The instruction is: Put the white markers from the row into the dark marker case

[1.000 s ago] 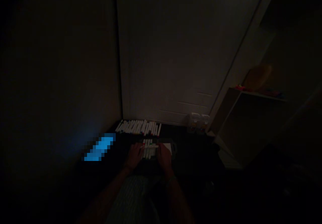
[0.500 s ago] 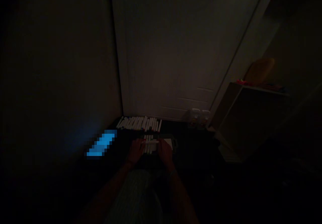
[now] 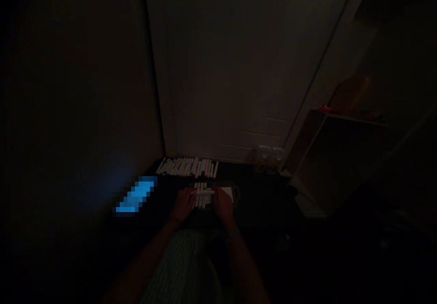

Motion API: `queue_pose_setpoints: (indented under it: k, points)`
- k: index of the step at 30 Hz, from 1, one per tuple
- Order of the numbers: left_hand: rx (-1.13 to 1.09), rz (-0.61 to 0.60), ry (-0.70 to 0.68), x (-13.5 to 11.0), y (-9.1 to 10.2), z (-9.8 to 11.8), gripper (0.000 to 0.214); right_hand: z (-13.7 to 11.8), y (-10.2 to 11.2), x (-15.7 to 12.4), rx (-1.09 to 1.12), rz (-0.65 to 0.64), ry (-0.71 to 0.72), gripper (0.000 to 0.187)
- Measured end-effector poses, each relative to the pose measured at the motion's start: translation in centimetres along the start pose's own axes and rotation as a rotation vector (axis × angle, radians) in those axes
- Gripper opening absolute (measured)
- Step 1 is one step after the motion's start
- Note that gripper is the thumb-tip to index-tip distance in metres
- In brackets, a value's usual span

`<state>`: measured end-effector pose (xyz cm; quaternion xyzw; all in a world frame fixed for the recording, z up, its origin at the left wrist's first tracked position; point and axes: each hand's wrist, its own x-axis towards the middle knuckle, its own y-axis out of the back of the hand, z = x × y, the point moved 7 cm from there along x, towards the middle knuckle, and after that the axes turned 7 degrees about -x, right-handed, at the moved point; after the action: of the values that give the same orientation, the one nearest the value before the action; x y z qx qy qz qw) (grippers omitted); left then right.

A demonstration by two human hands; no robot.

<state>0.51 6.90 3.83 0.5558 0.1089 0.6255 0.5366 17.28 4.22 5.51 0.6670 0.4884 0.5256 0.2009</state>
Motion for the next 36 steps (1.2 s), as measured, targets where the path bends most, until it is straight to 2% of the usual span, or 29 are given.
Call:
queue_pose_setpoints:
  k: [36]
  points:
    - [-0.075, -0.002, 0.009, -0.01, 0.1, -0.08, 0.027, 0.08, 0.05, 0.01, 0.021, -0.007, -0.019, 0.027]
